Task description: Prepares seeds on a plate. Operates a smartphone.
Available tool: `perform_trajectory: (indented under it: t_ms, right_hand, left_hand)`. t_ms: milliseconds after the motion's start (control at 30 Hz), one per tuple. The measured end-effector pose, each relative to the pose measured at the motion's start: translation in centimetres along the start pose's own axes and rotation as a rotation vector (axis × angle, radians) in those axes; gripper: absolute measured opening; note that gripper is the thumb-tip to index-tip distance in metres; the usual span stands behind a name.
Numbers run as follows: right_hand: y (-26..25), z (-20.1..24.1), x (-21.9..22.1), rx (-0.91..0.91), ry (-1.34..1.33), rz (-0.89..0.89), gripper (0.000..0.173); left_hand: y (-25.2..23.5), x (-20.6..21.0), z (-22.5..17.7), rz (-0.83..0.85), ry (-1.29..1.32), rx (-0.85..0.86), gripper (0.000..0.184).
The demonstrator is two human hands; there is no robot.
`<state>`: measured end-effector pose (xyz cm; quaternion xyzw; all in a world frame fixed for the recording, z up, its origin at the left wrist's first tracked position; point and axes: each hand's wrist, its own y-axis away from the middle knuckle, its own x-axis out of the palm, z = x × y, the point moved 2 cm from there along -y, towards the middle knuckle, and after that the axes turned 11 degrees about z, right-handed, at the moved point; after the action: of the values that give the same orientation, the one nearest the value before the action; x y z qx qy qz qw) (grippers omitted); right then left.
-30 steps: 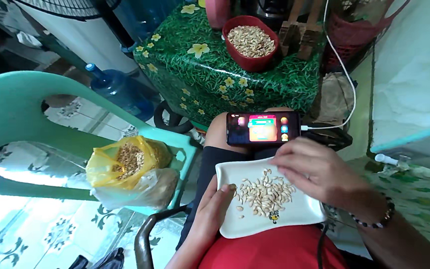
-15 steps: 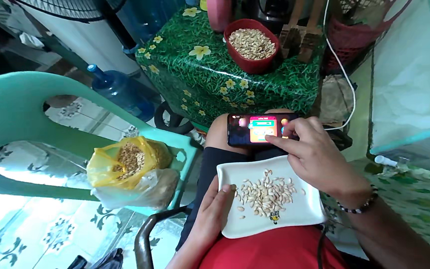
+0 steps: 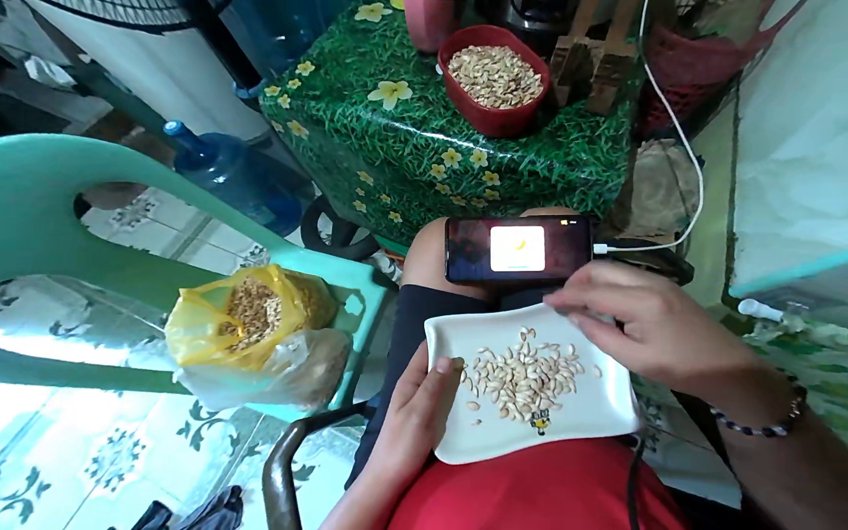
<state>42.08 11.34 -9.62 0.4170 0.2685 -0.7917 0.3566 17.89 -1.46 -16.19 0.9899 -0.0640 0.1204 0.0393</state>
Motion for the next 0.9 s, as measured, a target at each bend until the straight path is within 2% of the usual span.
perform_trajectory:
  t_ms: [100,200,300,400,533,900]
  right_hand:
    - [1.0,0.0,0.6,-0.046,-0.048,0.209,0.026]
    - [1.3,0.4,1.1,-0.089,-0.064,0.287,0.033]
    - [1.4,0.9,1.2,-0.101,-0.042,0.255,0.040]
    - [1.2,1.1,1.0,-0.089,0.036,0.138,0.029]
    - [-0.1,1.3,1.0,-0.077,0.148,0.055,0.025]
    - [-2.0,2.5,3.2,-0.112,0.310,0.133,0.014]
  left_hand:
    - [-0.1,0.0,0.0,-0.005,-0.005,-0.014,0.035]
    - [0.0,-0.2,0.1,0.011,0.014,-0.016,0.036]
    - [0.0,-0.3,0.1,0.002,0.041,-0.026,0.037]
    - [0.0,-0.3,0.1,-0.003,0.058,-0.017,0.036]
    - [-0.1,-0.1,0.1,-0.001,0.083,-0.007,0.036]
    - [0.0,-0.3,0.3,0.025,0.096,0.011,0.035]
